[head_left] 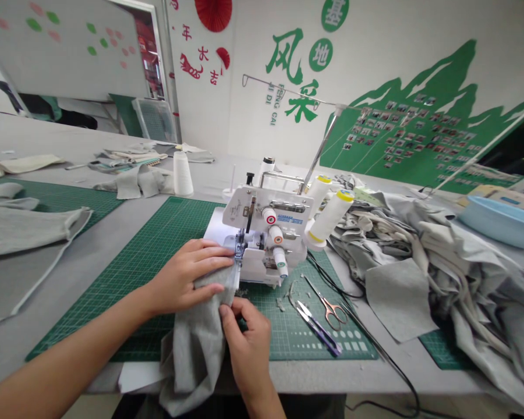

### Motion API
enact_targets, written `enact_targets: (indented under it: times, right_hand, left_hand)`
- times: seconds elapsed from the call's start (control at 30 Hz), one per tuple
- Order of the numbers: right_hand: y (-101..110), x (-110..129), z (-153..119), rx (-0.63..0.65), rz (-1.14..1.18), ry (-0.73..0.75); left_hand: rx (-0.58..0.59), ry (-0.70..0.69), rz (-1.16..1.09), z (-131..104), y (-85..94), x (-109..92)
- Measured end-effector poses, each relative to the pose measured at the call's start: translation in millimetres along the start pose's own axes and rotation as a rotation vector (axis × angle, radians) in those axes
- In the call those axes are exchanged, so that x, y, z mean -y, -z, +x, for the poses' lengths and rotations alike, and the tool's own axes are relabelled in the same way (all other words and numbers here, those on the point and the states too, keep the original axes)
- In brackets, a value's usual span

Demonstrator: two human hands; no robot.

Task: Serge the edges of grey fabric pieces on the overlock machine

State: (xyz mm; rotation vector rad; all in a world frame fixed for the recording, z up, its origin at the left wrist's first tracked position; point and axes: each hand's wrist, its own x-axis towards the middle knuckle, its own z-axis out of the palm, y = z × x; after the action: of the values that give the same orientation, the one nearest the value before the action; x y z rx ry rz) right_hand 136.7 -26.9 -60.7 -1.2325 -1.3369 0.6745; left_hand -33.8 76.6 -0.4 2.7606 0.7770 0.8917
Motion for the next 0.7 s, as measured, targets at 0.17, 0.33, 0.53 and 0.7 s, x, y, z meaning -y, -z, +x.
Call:
enact_targets:
  times: [0.17, 0.33, 0.53, 0.7]
  right_hand:
    - [0.2, 1.7, 0.9, -0.008, 0.008, 0.008]
    - [0.3, 1.2, 0.4, -0.003, 0.019, -0.007]
    - [0.1, -1.6, -0.1, 0.014, 0.039, -0.024]
    - [0.3, -0.6, 0.4, 0.022, 0.047, -0.013]
  left_hand:
    - [0.005, -0.016, -0.005, -1.2, -0.6, 2.2]
    - [-0.023, -0.09, 0.014, -3.7, -0.6, 3.0]
    - [-0.057, -0.204, -0.004, -5.1, 1.7, 0.1]
    - [-0.075, -0.224, 0.0, -4.6, 1.1, 1.5]
